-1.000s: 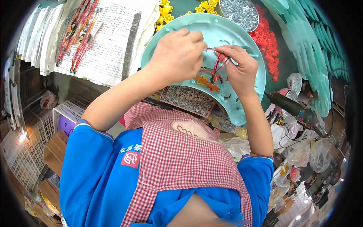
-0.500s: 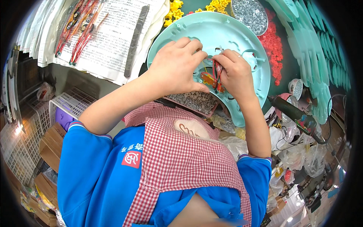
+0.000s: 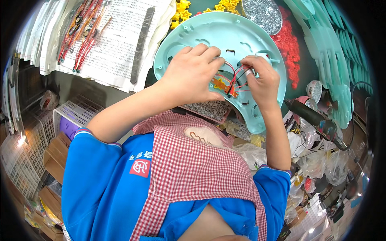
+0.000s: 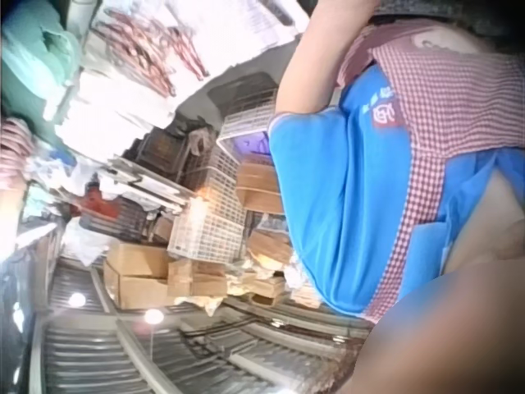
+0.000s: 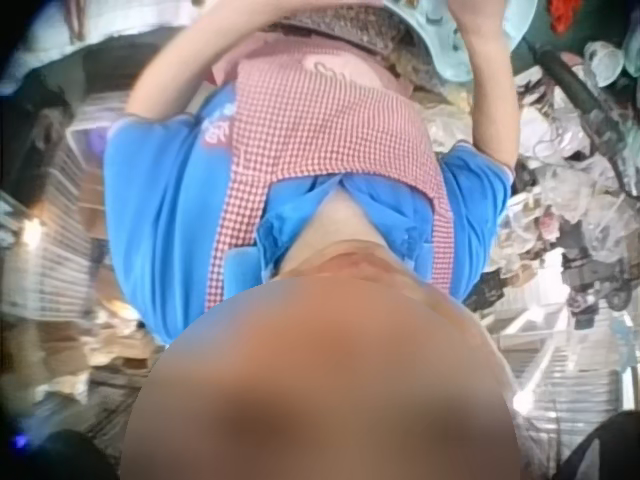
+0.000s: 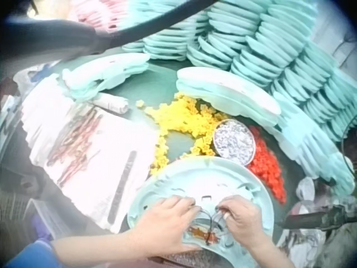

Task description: The person assembles a light-blue plastic toy by inserting small colored star-shaped pieces into recesses and using a handheld electric screwdriver to fasten internal components. The person repeatedly places stars, tightens screws, and adjusts wiring inside the toy shell.

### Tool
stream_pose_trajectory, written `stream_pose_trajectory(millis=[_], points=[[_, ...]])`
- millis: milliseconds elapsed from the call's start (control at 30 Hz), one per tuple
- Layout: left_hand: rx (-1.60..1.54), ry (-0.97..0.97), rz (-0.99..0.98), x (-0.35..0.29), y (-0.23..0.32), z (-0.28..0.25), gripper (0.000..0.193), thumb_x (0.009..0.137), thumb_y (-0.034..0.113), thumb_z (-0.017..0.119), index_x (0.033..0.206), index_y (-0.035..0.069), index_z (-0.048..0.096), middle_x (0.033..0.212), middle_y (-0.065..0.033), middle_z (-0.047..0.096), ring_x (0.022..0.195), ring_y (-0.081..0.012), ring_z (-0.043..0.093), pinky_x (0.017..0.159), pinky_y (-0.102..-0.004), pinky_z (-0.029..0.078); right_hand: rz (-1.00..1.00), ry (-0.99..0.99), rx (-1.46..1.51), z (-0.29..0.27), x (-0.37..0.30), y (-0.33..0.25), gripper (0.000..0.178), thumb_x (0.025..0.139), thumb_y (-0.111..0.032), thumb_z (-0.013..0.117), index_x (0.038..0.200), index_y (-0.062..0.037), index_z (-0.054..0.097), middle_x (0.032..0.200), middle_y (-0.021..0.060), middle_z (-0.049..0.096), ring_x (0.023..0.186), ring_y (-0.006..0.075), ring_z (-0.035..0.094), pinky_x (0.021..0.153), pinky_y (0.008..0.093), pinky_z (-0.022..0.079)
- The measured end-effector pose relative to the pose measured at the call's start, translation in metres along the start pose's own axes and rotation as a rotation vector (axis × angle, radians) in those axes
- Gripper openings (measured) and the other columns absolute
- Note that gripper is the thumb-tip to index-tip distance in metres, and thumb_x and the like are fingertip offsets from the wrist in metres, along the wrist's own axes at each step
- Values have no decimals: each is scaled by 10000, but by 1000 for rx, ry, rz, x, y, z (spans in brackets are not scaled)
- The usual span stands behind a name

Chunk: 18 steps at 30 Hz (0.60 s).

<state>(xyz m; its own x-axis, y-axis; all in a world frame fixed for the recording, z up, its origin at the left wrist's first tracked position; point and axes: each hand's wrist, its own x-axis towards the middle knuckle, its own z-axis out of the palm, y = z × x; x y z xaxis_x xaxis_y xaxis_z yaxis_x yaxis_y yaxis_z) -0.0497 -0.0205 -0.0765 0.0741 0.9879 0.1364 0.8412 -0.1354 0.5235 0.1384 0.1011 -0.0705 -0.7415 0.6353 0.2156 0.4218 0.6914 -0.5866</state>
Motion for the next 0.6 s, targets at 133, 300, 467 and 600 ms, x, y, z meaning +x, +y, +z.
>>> stream_pose_trajectory(millis=[133, 300, 467, 600], points=[[-38, -15, 4, 4, -1, 3, 750, 583, 499, 835, 1176, 91, 622, 1209, -43, 559, 1125, -246, 536, 920, -402, 463, -101, -33, -188, -2, -7, 5, 248, 713, 58, 612, 919, -66, 673, 865, 67, 680, 797, 262, 648, 712, 364, 523], [-35, 7, 17, 2, -2, 6, 760, 584, 506, 832, 1186, 94, 619, 1217, -45, 560, 1121, -249, 536, 927, -408, 463, -33, -60, -135, -3, -5, 1, 263, 706, 56, 605, 937, -57, 662, 864, 76, 678, 797, 268, 636, 722, 379, 516], [-42, 7, 16, 2, -2, 6, 758, 587, 498, 832, 1193, 96, 618, 1223, -47, 561, 1121, -255, 537, 931, -410, 465, -96, -108, -146, -2, -1, 4, 265, 704, 54, 608, 945, -47, 651, 852, 91, 670, 773, 284, 625, 709, 391, 513], [-26, 5, 23, 2, -3, 7, 754, 579, 479, 838, 1194, 100, 621, 1230, -51, 563, 1120, -257, 542, 929, -407, 472, -145, -177, -225, 1, 5, 5, 265, 707, 46, 624, 953, -47, 658, 849, 100, 666, 769, 290, 623, 705, 395, 514]])
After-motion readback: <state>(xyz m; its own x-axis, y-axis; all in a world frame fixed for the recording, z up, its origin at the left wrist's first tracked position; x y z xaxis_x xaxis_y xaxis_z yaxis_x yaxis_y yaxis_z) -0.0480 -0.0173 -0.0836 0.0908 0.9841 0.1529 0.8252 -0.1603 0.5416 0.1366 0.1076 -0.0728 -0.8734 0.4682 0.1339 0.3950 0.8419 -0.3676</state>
